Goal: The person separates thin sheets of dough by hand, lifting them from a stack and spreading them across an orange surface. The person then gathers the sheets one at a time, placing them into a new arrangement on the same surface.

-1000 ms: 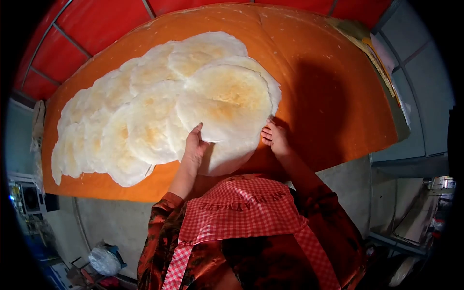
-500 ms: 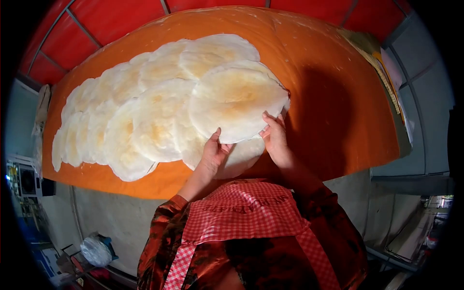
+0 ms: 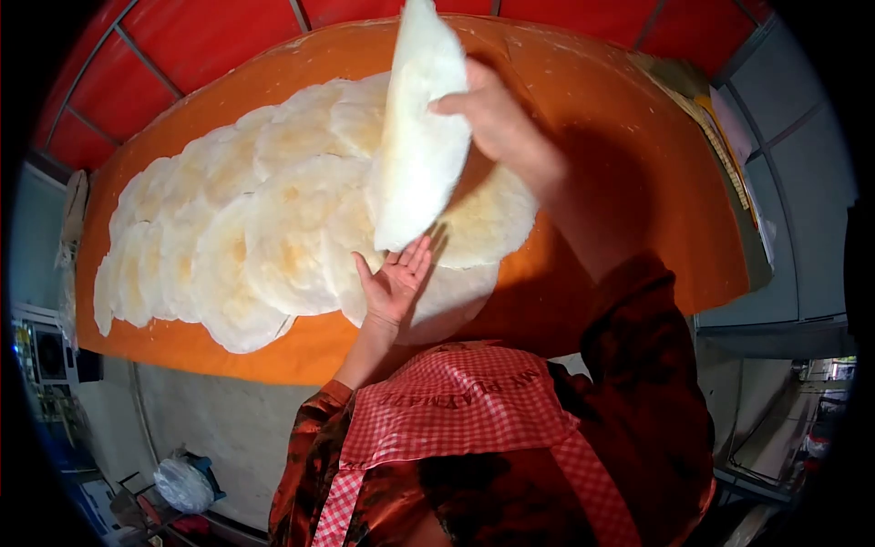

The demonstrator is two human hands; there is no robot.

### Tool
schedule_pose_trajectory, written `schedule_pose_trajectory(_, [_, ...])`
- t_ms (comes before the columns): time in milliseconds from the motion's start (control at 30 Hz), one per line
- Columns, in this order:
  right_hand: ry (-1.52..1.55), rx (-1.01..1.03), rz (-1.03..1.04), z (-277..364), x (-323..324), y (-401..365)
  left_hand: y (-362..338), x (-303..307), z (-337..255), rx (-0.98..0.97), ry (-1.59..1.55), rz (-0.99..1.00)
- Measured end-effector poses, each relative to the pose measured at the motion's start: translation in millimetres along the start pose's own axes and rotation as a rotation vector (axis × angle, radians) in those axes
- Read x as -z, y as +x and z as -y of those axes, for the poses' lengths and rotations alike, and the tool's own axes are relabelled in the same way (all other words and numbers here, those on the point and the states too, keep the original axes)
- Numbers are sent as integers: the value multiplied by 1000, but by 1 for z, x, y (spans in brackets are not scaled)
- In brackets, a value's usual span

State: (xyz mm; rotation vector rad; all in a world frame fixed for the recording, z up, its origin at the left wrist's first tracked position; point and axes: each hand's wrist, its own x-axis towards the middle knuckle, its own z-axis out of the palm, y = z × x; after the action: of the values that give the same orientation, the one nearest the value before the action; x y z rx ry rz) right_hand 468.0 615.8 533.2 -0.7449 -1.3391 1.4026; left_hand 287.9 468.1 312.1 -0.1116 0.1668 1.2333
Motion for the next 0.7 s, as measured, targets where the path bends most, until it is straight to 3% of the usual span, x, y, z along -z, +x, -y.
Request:
schedule_pose_trajectory(67, [87,120,226,22,29,6,0,4,-13,-55,33,-37])
schedule_pose_trajectory(167, [-34,66,276,50,56,4,3,1,-28,-111,233,-14])
schedule_pose_trajectory(333, [-102,-309,118,-55,144,22,26,19,-25,-64,475,-261])
schedule_pose_trajectory(400, [6,-547,131,-127,192,5,38,37,-18,-77,324,-415])
schedule_pose_trajectory(467, [17,-934,-212,-150,190,-29,50,53,-14,-79,300,-554])
schedule_pose_trajectory(567, [97,-975,-330,-203,203,-61,54,61,-15,-70,323,-570])
schedule_pose_trajectory(700, [178,-774,-367,-191,177,-77,51,43,-9,-94,422,-603])
